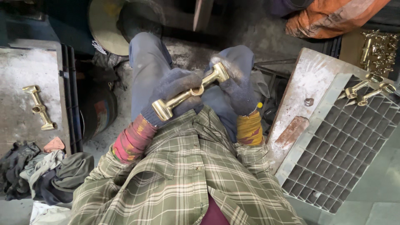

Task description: The person sits on the floor and uses a rotating grinding wheel to polish small brass-colored metal parts. They hold each part with gloved hands, pressing it against the spinning wheel to smooth the surface, then inspect it before placing it on a nearby metal tray.

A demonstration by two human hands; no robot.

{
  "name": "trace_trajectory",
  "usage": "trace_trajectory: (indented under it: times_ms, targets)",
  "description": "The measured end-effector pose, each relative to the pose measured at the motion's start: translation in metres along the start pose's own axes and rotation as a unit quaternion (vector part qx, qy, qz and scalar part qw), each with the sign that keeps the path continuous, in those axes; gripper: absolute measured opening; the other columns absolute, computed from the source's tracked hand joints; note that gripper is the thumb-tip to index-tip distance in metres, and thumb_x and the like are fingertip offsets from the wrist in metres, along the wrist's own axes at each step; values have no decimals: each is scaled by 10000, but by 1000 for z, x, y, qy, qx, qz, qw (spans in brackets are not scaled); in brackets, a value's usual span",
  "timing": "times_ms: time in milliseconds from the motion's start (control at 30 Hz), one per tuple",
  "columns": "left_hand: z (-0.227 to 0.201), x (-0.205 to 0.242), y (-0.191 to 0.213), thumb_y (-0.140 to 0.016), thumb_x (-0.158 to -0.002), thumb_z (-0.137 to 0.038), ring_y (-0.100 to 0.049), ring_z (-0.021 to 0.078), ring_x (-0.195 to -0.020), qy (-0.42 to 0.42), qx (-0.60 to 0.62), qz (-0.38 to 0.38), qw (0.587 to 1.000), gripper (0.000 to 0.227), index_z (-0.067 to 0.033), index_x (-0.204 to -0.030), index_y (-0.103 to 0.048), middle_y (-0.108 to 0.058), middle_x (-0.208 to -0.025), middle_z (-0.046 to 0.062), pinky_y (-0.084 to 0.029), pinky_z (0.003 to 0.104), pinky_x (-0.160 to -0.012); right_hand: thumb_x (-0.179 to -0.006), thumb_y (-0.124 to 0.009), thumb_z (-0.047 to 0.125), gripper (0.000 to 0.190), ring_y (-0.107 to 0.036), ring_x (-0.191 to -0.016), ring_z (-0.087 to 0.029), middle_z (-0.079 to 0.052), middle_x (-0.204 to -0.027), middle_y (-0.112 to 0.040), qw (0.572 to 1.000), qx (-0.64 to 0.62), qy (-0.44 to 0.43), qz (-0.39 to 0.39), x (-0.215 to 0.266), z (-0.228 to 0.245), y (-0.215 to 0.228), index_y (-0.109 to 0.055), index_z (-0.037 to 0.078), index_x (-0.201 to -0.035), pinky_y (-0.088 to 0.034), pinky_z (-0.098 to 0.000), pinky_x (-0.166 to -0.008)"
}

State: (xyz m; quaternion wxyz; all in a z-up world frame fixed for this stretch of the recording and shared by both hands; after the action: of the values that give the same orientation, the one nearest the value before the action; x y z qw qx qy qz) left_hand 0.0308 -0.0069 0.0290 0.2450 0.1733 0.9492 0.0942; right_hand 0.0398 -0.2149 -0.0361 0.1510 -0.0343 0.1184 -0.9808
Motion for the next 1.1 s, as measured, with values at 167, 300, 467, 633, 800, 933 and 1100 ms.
trace_trajectory:
  times_ms: [167, 300, 467, 633, 800, 933, 1100]
  targets:
    - [36, -1, -1, -772, -945, -190, -663, 250, -1090, 47, 19, -2, 999, 356, -45, -1243, -643, -655, -1161, 112, -551, 374, -970, -1077, -617, 250, 523, -590, -1319, -196, -122, -1411, -625, 993, 117, 9, 3, -16, -16, 16, -527, -75, -1476, -453, -309, -1174]
    - [83, -6, -8, -716, -987, -175, -627, 224, -1173, 83, 85, -43, 992, 356, -20, -1290, -612, -629, -1234, 103, -523, 353, -1022, -1088, -571, 209, 440, -669, -1072, -166, -108, -1241, -673, 997, 7, -72, -15, -40, -51, 36, -569, -63, -1433, -576, -294, -936]
    - [158, -16, -23, -696, -988, -224, -622, 125, -1080, 252, 130, -82, 955, 361, -28, -1281, -619, -656, -1161, 43, -524, 290, -954, -1075, -606, 154, 407, -689, -970, -175, -95, -1179, -626, 990, 138, -15, 30, -68, -88, 41, -540, -49, -1422, -616, -326, -830]
    - [188, -13, -28, -681, -1008, -232, -639, 109, -1063, 295, 135, -127, 937, 354, -34, -1292, -605, -673, -1153, 34, -527, 274, -946, -1093, -544, 237, 256, -671, -800, -163, -70, -932, -667, 950, -220, -198, -102, -85, -144, 57, -593, 15, -1212, -592, -308, -738]
    - [200, -16, -33, -693, -1004, -205, -621, 100, -957, 328, 240, -176, 897, 310, -26, -1242, -608, -679, -1064, 28, -530, 275, -841, -1077, -545, 281, 248, -656, -738, -163, -63, -875, -666, 929, -248, -237, -142, -96, -161, 58, -614, 44, -1097, -571, -303, -672]
    - [205, -16, -32, -690, -1000, -189, -641, 94, -944, 329, 209, -189, 901, 253, -28, -1185, -628, -693, -1036, 17, -548, 273, -837, -1061, -556, 288, 258, -651, -698, -175, -66, -832, -665, 916, -260, -253, -169, -100, -165, 55, -619, 39, -1036, -561, -315, -631]
    - [216, -15, -34, -673, -1013, -200, -632, 97, -933, 343, 156, -181, 908, 216, -25, -1137, -653, -687, -1016, 17, -545, 279, -839, -1059, -577, 265, 240, -629, -664, -184, -74, -799, -640, 919, -257, -227, -194, -105, -158, 53, -604, 35, -998, -540, -331, -594]
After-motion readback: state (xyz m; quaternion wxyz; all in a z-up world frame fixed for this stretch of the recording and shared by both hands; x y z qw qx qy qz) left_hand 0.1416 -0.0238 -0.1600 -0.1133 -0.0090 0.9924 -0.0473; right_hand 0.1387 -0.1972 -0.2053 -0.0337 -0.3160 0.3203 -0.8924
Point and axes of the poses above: each hand's wrist, its own x-axis away from the middle knuckle, its own y-axis out of the back of the hand, z = x × y, the point moved 6 cm from there along -x, towards the middle knuckle
